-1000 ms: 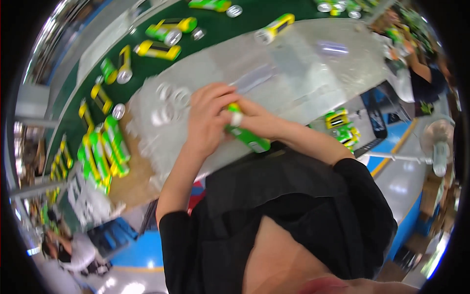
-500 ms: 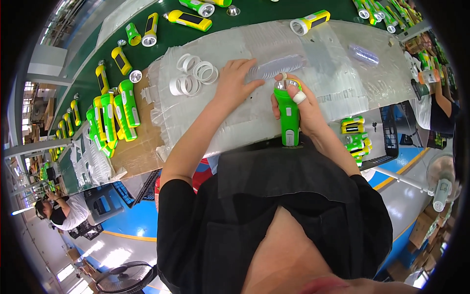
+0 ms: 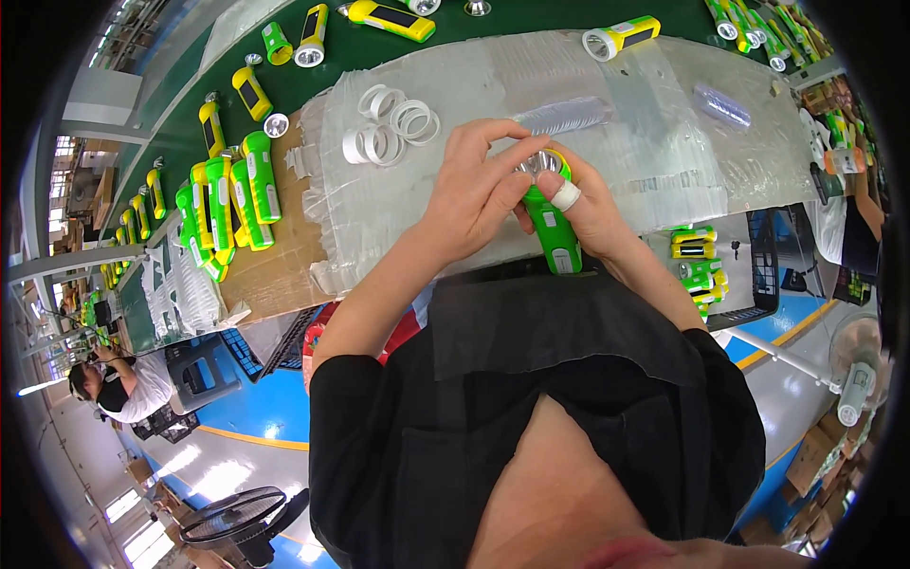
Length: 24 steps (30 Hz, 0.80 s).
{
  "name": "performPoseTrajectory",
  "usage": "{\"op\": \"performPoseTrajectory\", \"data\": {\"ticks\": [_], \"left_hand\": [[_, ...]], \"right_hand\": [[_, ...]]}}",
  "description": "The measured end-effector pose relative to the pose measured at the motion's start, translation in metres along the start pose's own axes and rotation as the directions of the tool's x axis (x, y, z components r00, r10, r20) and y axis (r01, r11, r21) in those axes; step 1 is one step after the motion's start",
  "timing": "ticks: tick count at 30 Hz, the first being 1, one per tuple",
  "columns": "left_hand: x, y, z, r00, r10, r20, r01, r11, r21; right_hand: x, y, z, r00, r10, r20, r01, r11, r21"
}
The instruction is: Assembling the components of plastic flashlights on a factory assembly line.
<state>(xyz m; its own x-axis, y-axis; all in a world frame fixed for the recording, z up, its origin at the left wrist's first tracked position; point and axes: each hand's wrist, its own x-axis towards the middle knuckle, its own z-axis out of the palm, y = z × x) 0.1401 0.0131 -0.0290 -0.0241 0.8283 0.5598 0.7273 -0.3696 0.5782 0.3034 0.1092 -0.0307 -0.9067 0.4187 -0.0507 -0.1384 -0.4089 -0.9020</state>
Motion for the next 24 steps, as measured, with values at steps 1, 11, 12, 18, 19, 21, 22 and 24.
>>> {"op": "performPoseTrajectory", "data": {"ticks": [1,11,12,18,19,21,22,24], "left_hand": [[-0.003,0.0,0.001,0.999,0.028,-0.024,-0.028,1.0,0.003],[-0.02,-0.007,0.003,0.996,0.024,-0.085,-0.031,0.996,-0.078],[-0.02,-0.006,0.003,0.991,0.036,-0.132,-0.046,0.996,-0.074],[-0.001,-0.032,-0.037,0.979,-0.061,-0.197,0.086,0.989,0.123],[0.001,-0.043,-0.05,0.979,-0.058,-0.197,0.084,0.988,0.13],[0.003,-0.059,-0.069,0.982,-0.163,0.092,0.088,0.835,0.543],[0.001,-0.072,-0.073,0.974,-0.163,0.157,0.03,0.781,0.623],[0.002,-0.084,-0.082,0.938,-0.211,0.274,-0.013,0.771,0.637]], "right_hand": [[0.0,0.001,0.001,0.999,-0.001,0.04,0.002,1.0,-0.031],[0.012,0.014,0.024,0.993,0.064,0.102,-0.069,0.996,0.048],[0.013,0.017,0.021,0.992,0.041,0.119,-0.046,0.998,0.042],[0.044,0.007,0.01,0.963,-0.223,0.152,0.228,0.974,-0.016],[0.052,0.005,0.007,0.956,-0.251,0.152,0.256,0.967,-0.013],[0.062,0.003,0.012,0.954,-0.27,0.131,0.275,0.961,-0.017],[0.067,0.005,0.014,0.955,-0.264,0.135,0.276,0.958,-0.079],[0.076,0.012,0.013,0.953,-0.256,0.16,0.278,0.95,-0.14]]}}
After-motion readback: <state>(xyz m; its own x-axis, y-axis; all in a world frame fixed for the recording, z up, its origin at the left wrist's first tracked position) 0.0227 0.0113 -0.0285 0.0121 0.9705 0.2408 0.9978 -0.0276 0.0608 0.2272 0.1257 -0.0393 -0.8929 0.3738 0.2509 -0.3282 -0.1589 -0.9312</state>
